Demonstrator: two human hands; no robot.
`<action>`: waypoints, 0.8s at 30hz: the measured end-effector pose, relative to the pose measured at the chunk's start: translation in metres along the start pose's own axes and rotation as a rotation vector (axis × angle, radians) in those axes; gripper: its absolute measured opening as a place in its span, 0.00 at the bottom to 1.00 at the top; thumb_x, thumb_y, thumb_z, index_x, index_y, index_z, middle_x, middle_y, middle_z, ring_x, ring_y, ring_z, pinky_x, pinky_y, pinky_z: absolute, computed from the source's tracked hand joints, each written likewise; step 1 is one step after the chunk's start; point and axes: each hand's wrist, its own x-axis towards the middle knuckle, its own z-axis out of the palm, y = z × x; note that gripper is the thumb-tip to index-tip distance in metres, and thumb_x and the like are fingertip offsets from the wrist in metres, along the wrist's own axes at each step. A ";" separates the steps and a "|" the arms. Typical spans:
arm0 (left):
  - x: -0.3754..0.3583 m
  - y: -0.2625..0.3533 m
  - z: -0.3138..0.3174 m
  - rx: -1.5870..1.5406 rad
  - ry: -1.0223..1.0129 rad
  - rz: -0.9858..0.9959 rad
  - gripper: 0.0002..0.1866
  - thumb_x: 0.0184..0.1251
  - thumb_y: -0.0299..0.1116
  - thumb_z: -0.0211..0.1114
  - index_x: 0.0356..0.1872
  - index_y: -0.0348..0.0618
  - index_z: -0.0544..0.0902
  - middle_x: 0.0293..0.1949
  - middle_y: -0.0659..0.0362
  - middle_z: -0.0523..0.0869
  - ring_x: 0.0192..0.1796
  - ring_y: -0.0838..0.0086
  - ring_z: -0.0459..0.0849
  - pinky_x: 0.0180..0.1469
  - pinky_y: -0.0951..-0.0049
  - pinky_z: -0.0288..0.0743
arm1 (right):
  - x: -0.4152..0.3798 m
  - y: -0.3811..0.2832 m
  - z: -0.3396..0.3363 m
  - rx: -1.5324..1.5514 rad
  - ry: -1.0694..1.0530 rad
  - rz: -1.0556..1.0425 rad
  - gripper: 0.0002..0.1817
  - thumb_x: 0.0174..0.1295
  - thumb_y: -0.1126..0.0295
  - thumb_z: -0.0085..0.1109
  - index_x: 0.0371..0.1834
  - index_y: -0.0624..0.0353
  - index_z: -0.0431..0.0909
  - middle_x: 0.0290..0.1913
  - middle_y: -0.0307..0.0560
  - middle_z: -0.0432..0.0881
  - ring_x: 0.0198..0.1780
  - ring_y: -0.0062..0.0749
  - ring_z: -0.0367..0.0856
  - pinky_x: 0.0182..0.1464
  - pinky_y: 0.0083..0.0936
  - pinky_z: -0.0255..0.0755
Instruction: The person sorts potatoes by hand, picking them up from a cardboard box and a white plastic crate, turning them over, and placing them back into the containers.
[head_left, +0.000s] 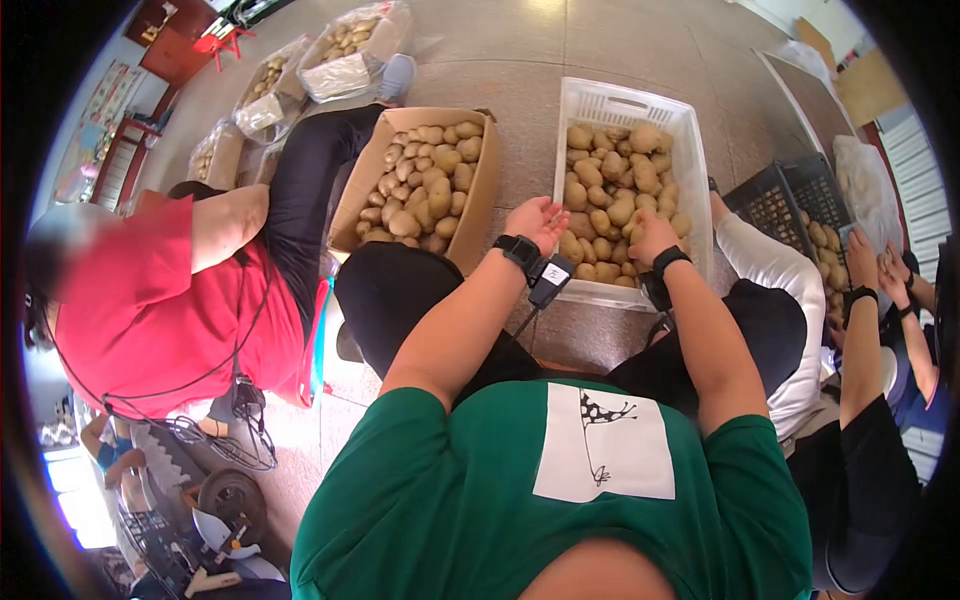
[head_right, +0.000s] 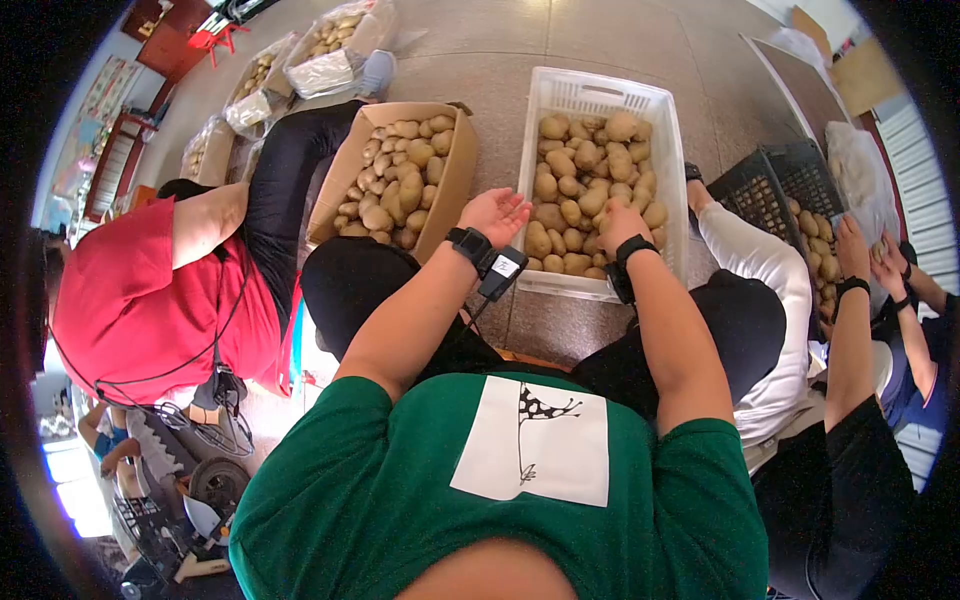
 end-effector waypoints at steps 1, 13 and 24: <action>-0.002 0.001 0.000 -0.007 0.003 0.008 0.11 0.63 0.28 0.51 0.45 0.36 0.65 0.43 0.54 0.70 0.45 0.60 0.71 0.49 0.67 0.70 | -0.001 -0.004 -0.001 0.010 -0.026 0.022 0.30 0.37 0.67 0.67 0.47 0.57 0.67 0.46 0.61 0.73 0.50 0.46 0.72 0.53 0.31 0.67; -0.025 -0.002 -0.009 0.113 -0.086 -0.198 0.20 0.62 0.39 0.53 0.53 0.43 0.62 0.52 0.50 0.63 0.53 0.54 0.66 0.55 0.48 0.62 | -0.021 -0.067 -0.007 0.428 0.137 -0.392 0.25 0.39 0.69 0.61 0.45 0.56 0.67 0.38 0.58 0.74 0.43 0.49 0.73 0.45 0.32 0.68; -0.025 0.017 -0.015 -0.058 -0.442 -0.168 0.21 0.59 0.45 0.57 0.45 0.38 0.70 0.46 0.49 0.74 0.48 0.58 0.75 0.49 0.53 0.70 | -0.059 -0.116 -0.025 0.635 -0.020 -0.720 0.29 0.46 0.70 0.62 0.53 0.59 0.62 0.51 0.52 0.67 0.51 0.42 0.70 0.52 0.29 0.65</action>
